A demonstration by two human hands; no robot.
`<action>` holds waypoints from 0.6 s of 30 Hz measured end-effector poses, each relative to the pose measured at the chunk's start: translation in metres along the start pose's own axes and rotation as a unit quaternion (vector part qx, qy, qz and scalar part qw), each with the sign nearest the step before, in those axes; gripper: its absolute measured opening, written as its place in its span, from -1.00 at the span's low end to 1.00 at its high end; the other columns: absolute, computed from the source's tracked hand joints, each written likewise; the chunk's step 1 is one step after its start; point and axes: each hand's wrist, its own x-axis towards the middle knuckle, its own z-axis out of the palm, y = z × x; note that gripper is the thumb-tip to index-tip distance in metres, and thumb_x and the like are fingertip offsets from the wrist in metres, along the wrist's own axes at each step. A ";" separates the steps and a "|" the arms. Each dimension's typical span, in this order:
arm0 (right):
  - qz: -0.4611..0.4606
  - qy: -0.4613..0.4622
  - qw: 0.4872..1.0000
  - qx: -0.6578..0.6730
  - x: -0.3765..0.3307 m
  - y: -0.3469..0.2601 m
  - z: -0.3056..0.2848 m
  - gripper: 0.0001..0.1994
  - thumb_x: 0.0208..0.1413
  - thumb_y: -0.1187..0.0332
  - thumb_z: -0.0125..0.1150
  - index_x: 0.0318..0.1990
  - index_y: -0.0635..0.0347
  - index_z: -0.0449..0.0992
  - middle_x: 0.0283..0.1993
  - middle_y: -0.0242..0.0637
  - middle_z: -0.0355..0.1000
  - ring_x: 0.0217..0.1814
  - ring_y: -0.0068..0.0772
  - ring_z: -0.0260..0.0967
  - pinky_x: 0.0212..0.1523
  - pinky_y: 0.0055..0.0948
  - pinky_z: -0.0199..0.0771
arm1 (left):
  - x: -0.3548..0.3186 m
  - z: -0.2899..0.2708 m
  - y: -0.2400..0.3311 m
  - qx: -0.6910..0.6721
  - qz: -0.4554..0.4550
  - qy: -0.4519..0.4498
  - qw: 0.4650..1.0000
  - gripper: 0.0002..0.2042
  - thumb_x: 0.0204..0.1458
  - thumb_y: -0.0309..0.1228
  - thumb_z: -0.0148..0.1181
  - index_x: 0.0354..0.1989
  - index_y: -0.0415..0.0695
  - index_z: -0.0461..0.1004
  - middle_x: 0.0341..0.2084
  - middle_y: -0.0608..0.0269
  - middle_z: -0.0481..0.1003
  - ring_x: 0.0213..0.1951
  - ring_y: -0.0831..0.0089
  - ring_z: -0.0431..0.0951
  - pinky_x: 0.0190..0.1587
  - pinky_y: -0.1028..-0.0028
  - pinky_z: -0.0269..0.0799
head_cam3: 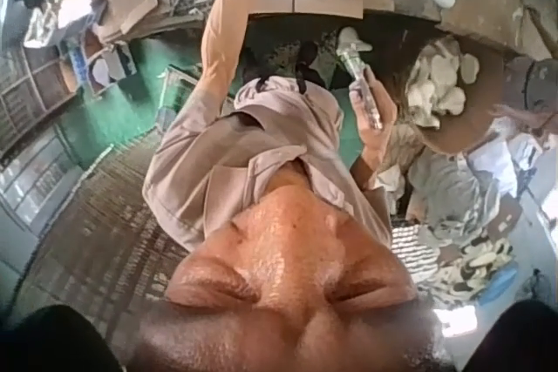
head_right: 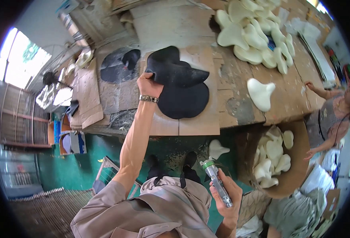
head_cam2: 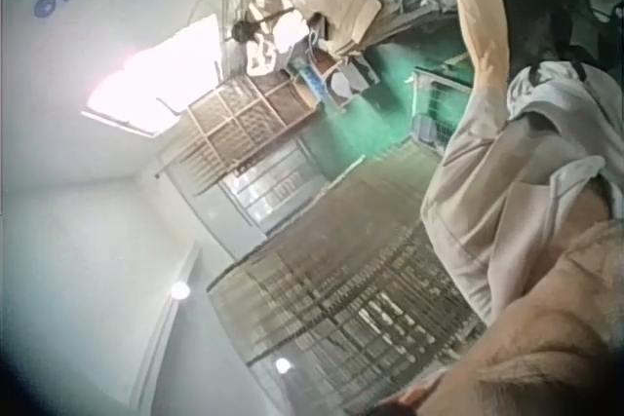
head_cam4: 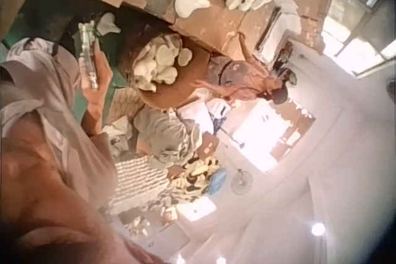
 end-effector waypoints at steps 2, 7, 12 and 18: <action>-0.013 -0.042 0.999 -0.006 0.007 -0.002 0.011 -0.51 0.10 0.50 0.38 0.21 0.47 0.51 -0.26 -0.12 0.60 -0.27 -0.36 0.56 -0.19 -0.47 0.52 | -0.039 0.005 0.044 -0.031 0.018 -0.096 0.995 -0.60 -0.11 -0.50 0.04 -0.04 -0.30 0.53 -0.10 0.00 0.63 0.05 0.01 0.62 0.22 -0.01 0.49; -0.013 -0.133 0.991 -0.005 0.012 0.003 0.048 -0.49 0.18 0.40 0.35 0.24 0.50 0.47 -0.29 -0.23 0.55 -0.30 -0.45 0.48 -0.24 -0.50 0.48 | -0.142 -0.030 0.116 -0.124 0.126 -0.080 0.981 -0.60 -0.10 -0.48 0.02 -0.05 -0.30 0.52 -0.13 0.04 0.63 -0.06 0.07 0.64 0.13 0.08 0.55; -0.054 -0.302 0.947 -0.094 0.027 -0.028 0.120 -0.48 0.23 0.37 0.33 0.30 0.44 0.44 -0.26 -0.29 0.50 -0.26 -0.52 0.40 -0.23 -0.53 0.40 | -0.284 -0.129 0.198 -0.161 0.244 0.038 0.956 -0.48 -0.10 -0.50 -0.01 0.11 -0.37 0.46 0.07 -0.08 0.57 0.11 -0.03 0.58 0.30 -0.01 0.44; -0.105 -0.413 0.884 -0.195 -0.002 -0.076 0.256 -0.52 0.17 0.48 0.33 0.24 0.45 0.47 -0.31 -0.23 0.49 -0.33 -0.43 0.40 -0.26 -0.45 0.42 | -0.438 -0.325 0.255 -0.244 0.346 0.182 0.887 -0.58 -0.05 -0.49 -0.02 0.00 -0.34 0.53 -0.03 -0.05 0.62 0.05 0.00 0.62 0.23 0.04 0.50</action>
